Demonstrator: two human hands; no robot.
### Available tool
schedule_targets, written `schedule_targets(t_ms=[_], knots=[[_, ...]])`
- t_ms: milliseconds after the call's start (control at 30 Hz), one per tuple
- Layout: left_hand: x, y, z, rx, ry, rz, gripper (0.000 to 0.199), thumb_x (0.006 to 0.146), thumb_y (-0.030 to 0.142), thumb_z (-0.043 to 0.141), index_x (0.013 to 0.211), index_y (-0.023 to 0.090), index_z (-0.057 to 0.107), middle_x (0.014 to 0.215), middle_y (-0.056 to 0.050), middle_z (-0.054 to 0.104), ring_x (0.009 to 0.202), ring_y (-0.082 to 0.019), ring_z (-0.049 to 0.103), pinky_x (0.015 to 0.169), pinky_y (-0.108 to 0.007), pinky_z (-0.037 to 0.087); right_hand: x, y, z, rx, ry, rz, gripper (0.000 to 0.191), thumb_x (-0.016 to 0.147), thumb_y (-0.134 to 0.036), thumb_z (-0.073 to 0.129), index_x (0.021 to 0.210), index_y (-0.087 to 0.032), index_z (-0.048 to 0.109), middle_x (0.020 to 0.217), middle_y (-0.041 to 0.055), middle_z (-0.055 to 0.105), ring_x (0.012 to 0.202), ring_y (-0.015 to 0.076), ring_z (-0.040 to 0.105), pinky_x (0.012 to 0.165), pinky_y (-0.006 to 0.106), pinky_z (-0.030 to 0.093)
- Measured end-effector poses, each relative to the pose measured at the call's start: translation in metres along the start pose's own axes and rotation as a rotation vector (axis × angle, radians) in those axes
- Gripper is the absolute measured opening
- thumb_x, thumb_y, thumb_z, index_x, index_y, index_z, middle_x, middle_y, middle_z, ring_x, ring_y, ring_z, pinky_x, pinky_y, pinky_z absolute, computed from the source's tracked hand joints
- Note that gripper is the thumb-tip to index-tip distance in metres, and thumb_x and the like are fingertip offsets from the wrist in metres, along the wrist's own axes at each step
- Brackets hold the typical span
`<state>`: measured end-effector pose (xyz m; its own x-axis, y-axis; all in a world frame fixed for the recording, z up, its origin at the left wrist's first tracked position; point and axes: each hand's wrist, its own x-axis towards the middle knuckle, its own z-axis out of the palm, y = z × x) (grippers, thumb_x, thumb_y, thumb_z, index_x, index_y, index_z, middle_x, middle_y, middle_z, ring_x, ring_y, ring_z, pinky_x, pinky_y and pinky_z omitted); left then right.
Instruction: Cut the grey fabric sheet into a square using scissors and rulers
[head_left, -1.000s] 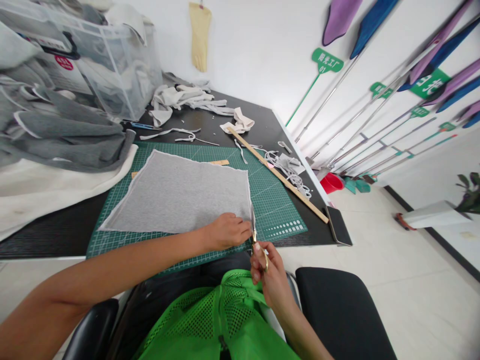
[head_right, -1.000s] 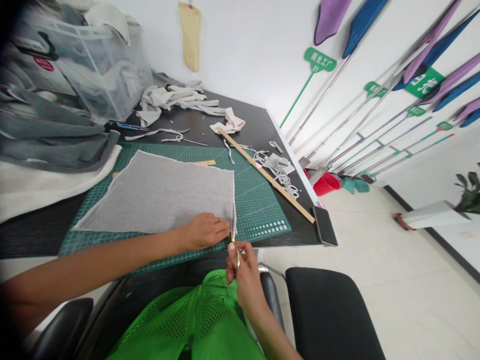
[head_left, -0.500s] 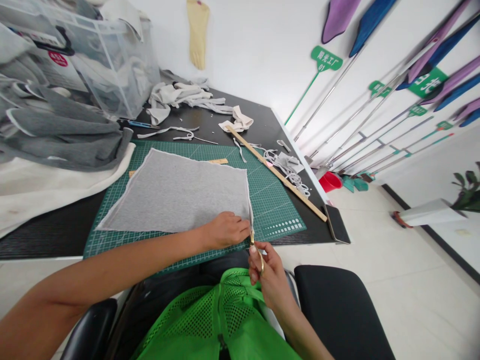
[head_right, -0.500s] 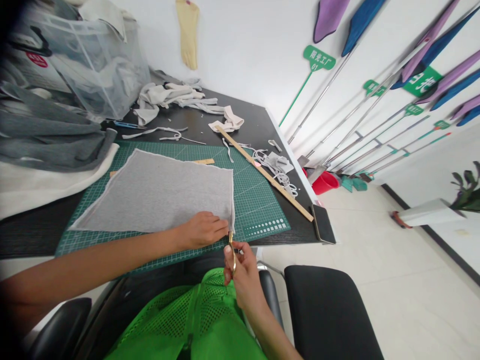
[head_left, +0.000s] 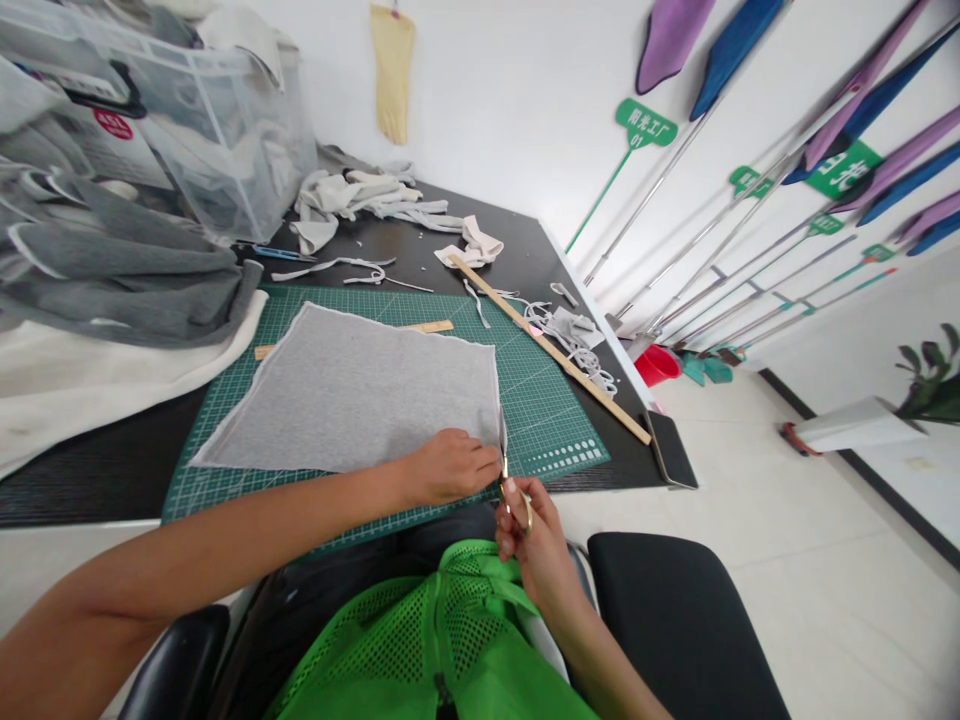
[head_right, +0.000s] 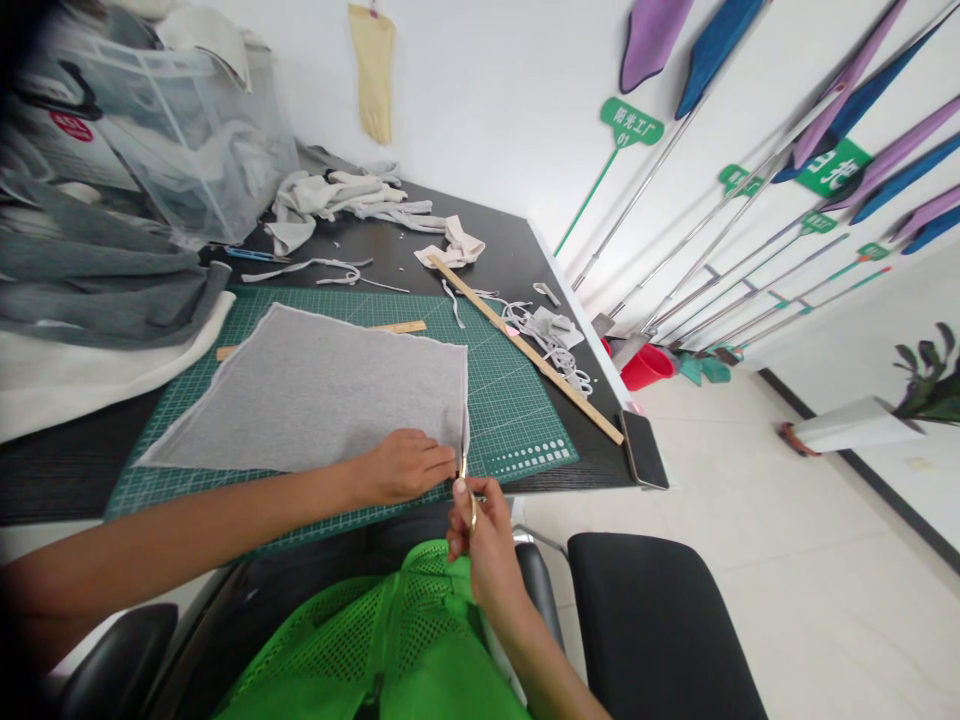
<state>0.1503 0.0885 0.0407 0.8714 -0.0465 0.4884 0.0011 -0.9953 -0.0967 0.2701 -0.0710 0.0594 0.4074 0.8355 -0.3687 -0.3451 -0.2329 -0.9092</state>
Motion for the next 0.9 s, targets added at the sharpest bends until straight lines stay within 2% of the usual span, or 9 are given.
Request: schedule_targets(t_ms=[333, 600, 900], knots=[[-0.0005, 0.0001, 0.0012, -0.020, -0.015, 0.001, 0.021, 0.104, 0.018, 0.046, 0.089, 0.015, 0.062, 0.086, -0.006, 0.065, 0.067, -0.016, 0.055, 0.055, -0.031, 0.037, 0.0018, 0.0012, 0.0015, -0.006, -0.005, -0.023, 0.040, 0.088, -0.058, 0.073, 0.093, -0.026, 0.050, 0.061, -0.0111, 0.048, 0.042, 0.0065, 0.040, 0.041, 0.019, 0.032], [0.0004, 0.0004, 0.0006, -0.005, 0.017, 0.004, 0.021, 0.103, 0.019, 0.047, 0.089, 0.017, 0.061, 0.085, -0.005, 0.065, 0.066, -0.017, 0.055, 0.055, -0.033, 0.036, -0.0012, 0.0030, 0.0003, -0.057, -0.007, -0.054, 0.037, 0.090, -0.057, 0.071, 0.096, -0.024, 0.053, 0.061, -0.0107, 0.046, 0.044, 0.0064, 0.041, 0.041, 0.019, 0.033], [0.0008, 0.0011, -0.0026, -0.111, -0.085, -0.051, 0.020, 0.104, 0.021, 0.046, 0.096, 0.017, 0.065, 0.092, -0.006, 0.068, 0.071, -0.017, 0.060, 0.060, -0.031, 0.043, -0.0034, 0.0031, 0.0007, -0.043, -0.017, -0.059, 0.040, 0.088, -0.057, 0.074, 0.098, -0.024, 0.055, 0.062, -0.0107, 0.046, 0.044, 0.0060, 0.041, 0.041, 0.018, 0.033]])
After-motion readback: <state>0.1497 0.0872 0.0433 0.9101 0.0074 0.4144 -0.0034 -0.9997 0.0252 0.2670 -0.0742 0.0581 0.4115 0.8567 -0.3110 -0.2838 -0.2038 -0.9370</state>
